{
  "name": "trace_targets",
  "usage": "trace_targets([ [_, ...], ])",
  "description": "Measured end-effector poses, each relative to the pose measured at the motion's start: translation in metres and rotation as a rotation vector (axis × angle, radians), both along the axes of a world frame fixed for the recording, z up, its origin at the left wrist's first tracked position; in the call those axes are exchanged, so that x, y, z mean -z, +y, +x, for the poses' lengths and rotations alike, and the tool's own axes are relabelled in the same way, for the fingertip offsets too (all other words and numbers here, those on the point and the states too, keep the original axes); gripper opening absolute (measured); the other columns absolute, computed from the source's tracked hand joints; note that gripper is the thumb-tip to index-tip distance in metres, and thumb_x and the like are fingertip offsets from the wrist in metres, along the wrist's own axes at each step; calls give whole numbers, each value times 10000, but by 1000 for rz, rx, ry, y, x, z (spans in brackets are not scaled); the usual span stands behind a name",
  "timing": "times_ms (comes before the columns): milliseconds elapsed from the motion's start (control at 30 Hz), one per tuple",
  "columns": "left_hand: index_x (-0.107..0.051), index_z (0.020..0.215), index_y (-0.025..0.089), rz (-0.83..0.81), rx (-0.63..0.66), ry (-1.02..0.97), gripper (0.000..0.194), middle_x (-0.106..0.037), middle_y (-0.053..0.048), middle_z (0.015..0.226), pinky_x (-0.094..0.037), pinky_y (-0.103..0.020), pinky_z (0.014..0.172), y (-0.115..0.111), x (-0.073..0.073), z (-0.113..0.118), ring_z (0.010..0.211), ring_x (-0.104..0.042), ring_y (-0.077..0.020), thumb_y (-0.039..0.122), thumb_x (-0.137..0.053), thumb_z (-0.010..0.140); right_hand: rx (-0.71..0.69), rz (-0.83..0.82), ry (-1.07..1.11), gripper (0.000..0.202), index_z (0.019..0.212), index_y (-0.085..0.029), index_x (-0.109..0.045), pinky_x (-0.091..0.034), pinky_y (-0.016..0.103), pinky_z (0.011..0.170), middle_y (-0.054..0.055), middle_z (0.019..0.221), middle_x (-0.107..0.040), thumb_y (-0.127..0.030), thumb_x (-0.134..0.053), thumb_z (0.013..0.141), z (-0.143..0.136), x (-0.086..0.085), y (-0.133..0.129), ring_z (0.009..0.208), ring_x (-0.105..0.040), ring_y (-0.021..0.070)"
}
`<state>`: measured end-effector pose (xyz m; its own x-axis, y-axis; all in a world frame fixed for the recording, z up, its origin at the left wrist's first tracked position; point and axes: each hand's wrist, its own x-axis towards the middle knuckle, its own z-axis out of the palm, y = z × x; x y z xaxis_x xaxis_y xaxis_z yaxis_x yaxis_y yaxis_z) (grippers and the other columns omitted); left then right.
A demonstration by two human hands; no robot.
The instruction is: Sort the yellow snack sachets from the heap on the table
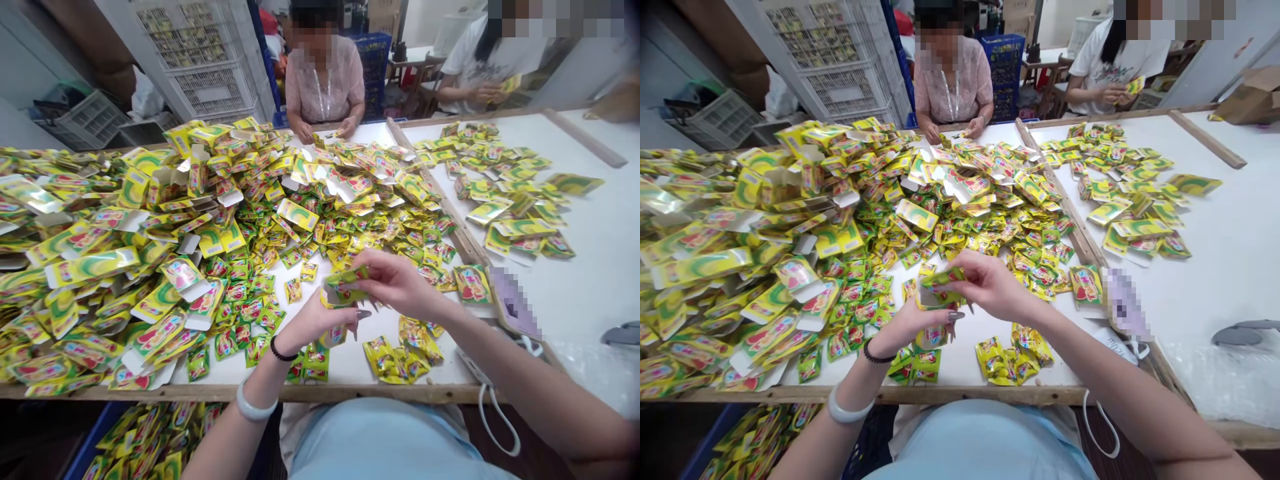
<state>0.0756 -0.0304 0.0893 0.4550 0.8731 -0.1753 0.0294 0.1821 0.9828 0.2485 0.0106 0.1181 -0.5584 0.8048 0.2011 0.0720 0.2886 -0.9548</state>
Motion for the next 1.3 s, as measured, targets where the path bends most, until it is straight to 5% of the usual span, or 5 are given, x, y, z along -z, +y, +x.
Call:
trace_targets([
  [200,-553,777,148,-42,120,46,155,-572,32,618,-453,-201,482,-5,7,3,521,-557,-99,141,-635,647,-222,362,-494,168,884,-200,-681,-415,250,661,30,806,-612,-137,-529,850,8,-15,-9,737,-567,140],
  [533,-530,760,141,-218,211,-139,173,-518,39,640,-488,-234,537,-7,7,1,530,-534,-91,160,-643,630,-168,198,-230,225,850,-185,-654,-452,271,709,55,851,-668,-266,-457,922,24,17,-29,769,-597,151],
  [800,-349,1304,198,-100,252,-76,845,-611,-59,1033,-500,-338,808,-23,45,23,922,-608,-206,198,-775,575,-257,30,-344,263,762,-172,-665,-450,275,768,52,848,-655,-310,-494,907,26,37,-51,818,-593,163],
  [1100,-300,1391,197,561,-205,895,632,-302,-133,1481,-167,-537,1130,5,90,-70,1405,-164,-285,242,-546,811,1065,589,-754,376,1200,-161,-526,-436,346,746,182,1204,-546,-348,-535,874,140,42,-6,841,-594,228],
  [1300,-401,1328,139,600,-107,991,440,-423,-138,1412,-286,-478,1117,6,125,-98,1353,-327,-220,189,-312,899,233,452,-879,324,1086,-172,-552,-465,328,756,103,948,-640,-406,-540,862,68,90,-44,906,-592,241],
])
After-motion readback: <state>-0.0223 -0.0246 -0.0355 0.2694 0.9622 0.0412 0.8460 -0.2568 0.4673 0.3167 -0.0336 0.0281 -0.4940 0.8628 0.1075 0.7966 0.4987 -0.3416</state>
